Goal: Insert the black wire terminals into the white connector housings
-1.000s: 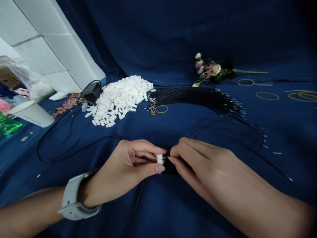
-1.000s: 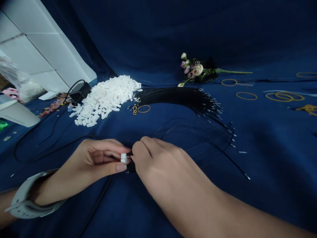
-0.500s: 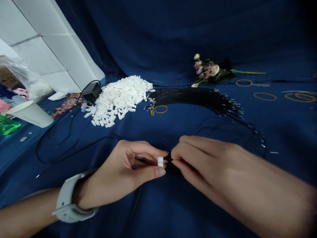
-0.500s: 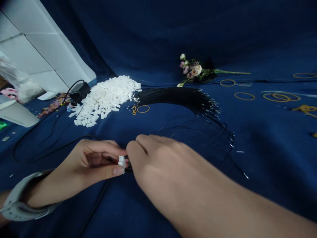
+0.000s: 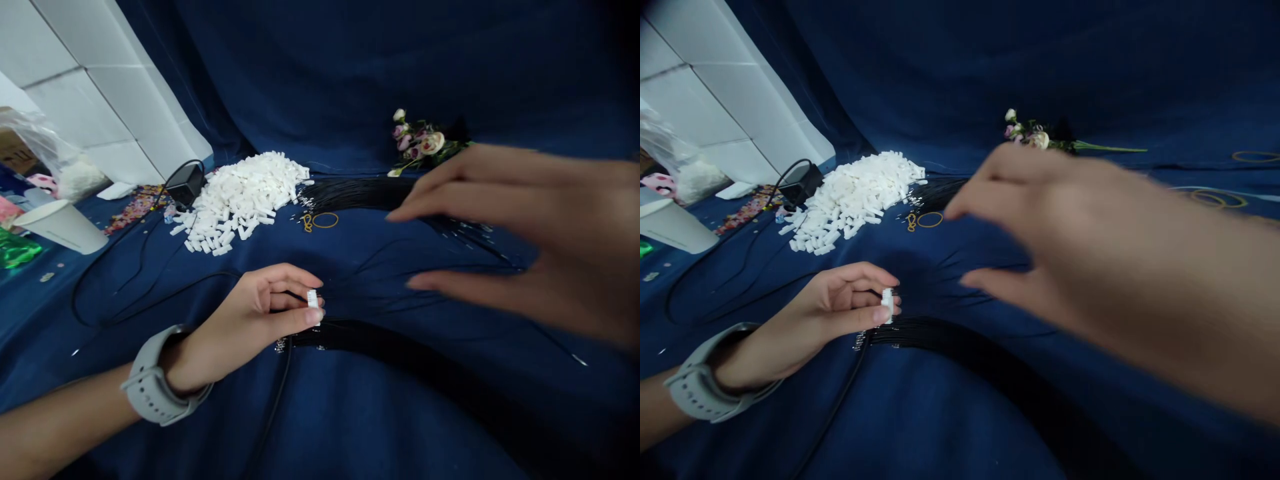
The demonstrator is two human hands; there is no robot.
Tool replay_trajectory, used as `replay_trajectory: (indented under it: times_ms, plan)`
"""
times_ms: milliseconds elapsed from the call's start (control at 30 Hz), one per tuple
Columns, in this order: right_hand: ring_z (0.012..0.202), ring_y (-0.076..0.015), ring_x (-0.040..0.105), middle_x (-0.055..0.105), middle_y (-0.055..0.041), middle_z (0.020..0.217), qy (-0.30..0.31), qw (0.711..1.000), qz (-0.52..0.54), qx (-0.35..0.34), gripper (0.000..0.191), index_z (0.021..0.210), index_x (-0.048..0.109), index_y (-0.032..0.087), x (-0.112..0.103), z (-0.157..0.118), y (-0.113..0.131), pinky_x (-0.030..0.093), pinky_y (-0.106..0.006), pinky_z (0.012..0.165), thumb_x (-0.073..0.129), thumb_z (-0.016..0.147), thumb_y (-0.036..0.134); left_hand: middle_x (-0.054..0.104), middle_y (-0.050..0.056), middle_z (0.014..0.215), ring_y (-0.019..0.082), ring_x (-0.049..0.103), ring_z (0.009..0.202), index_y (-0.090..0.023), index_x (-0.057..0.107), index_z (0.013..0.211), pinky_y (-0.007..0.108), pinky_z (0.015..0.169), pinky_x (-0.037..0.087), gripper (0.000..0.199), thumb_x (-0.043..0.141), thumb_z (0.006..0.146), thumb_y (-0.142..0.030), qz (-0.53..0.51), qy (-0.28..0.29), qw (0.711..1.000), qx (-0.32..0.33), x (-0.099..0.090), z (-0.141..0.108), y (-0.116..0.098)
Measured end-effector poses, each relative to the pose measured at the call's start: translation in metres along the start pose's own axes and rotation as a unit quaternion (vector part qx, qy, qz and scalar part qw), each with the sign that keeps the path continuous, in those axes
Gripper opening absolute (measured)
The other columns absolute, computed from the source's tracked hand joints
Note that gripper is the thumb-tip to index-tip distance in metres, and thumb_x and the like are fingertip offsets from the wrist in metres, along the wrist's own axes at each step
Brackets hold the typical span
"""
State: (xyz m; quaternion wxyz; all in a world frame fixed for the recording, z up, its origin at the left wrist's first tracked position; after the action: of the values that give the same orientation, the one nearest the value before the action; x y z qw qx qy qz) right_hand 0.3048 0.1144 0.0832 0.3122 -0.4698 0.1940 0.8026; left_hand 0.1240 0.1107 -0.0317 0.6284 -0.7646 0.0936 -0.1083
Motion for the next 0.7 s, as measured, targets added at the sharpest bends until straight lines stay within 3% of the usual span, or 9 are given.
replay_trajectory:
  times_ms: [33, 100, 167, 200, 333, 567, 700]
  plan:
    - [0.088, -0.0189, 0.059, 0.060, -0.0018, 0.112, 0.002, 0.999, 0.004, -0.043, 0.021, 0.111, 0.059, 0.029, 0.009, -0.002, 0.033, 0.048, -0.031, 0.069, 0.052, 0.093, 0.037, 0.071, -0.001, 0.083, 0.007, 0.066, 0.074, -0.016, 0.070, 0.092, 0.013, 0.069, 0.052, 0.024, 0.083, 0.071, -0.014, -0.002, 0.000, 1.000, -0.001, 0.000, 0.000, 0.000]
    - [0.075, -0.0170, 0.058, 0.063, -0.0025, 0.093, 0.027, 0.993, 0.027, -0.109, 0.021, 0.101, 0.061, 0.022, 0.031, -0.009, 0.087, 0.048, -0.030, 0.061, 0.046, 0.089, 0.013, 0.069, -0.002, 0.084, 0.006, 0.065, 0.074, -0.016, 0.070, 0.090, 0.013, 0.068, 0.051, 0.023, 0.083, 0.071, -0.014, 0.001, 0.001, 1.000, -0.007, 0.000, 0.000, 0.002]
    - [0.062, -0.0177, 0.054, 0.059, -0.0021, 0.072, 0.024, 0.990, 0.011, -0.135, 0.016, 0.075, 0.061, 0.020, 0.046, -0.016, 0.116, 0.045, -0.030, 0.050, 0.052, 0.076, 0.006, 0.069, -0.002, 0.086, 0.006, 0.064, 0.074, -0.017, 0.070, 0.091, 0.013, 0.068, 0.051, 0.022, 0.082, 0.073, -0.015, 0.007, 0.003, 1.000, -0.015, 0.001, 0.000, 0.004]
    - [0.062, -0.0184, 0.055, 0.060, -0.0030, 0.071, 0.014, 0.990, -0.011, -0.137, 0.020, 0.075, 0.062, 0.019, 0.050, -0.019, 0.122, 0.046, -0.030, 0.051, 0.052, 0.069, 0.002, 0.068, -0.002, 0.086, 0.006, 0.064, 0.074, -0.017, 0.070, 0.092, 0.013, 0.068, 0.051, 0.021, 0.081, 0.074, -0.015, 0.010, 0.004, 1.000, -0.016, 0.001, 0.000, 0.004]
    - [0.064, -0.0195, 0.059, 0.064, -0.0042, 0.074, 0.016, 0.992, -0.045, -0.114, 0.034, 0.074, 0.066, 0.017, 0.062, -0.022, 0.117, 0.048, -0.030, 0.051, 0.048, 0.053, -0.003, 0.068, -0.003, 0.084, 0.006, 0.064, 0.075, -0.017, 0.070, 0.090, 0.013, 0.068, 0.051, 0.020, 0.080, 0.074, -0.012, 0.014, 0.013, 1.000, -0.009, 0.002, 0.001, 0.002]
    - [0.069, -0.0197, 0.060, 0.067, -0.0055, 0.081, 0.034, 0.993, -0.045, -0.107, 0.039, 0.078, 0.065, 0.017, 0.066, -0.020, 0.110, 0.050, -0.030, 0.056, 0.048, 0.048, -0.002, 0.068, -0.003, 0.087, 0.006, 0.064, 0.078, -0.018, 0.069, 0.090, 0.014, 0.070, 0.051, 0.021, 0.080, 0.074, -0.012, 0.023, 0.005, 1.000, -0.003, 0.001, 0.002, 0.002]
    - [0.063, -0.0191, 0.056, 0.062, -0.0031, 0.072, 0.028, 0.995, -0.024, -0.092, 0.030, 0.071, 0.062, 0.018, 0.061, -0.017, 0.108, 0.049, -0.031, 0.054, 0.057, 0.046, 0.003, 0.066, -0.004, 0.086, 0.005, 0.063, 0.077, -0.018, 0.069, 0.091, 0.014, 0.071, 0.050, 0.021, 0.080, 0.074, -0.013, 0.019, 0.006, 1.000, 0.001, 0.001, 0.003, 0.002]
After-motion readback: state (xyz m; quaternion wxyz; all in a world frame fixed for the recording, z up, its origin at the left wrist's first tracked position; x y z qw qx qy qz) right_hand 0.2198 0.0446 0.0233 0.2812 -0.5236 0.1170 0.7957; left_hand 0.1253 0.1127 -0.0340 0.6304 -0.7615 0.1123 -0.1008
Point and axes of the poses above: each hand's wrist, its own z-axis towards the middle knuckle, its own x-axis out of the palm, y = z × x, the point moved 10 cm from there along z, towards the middle knuckle
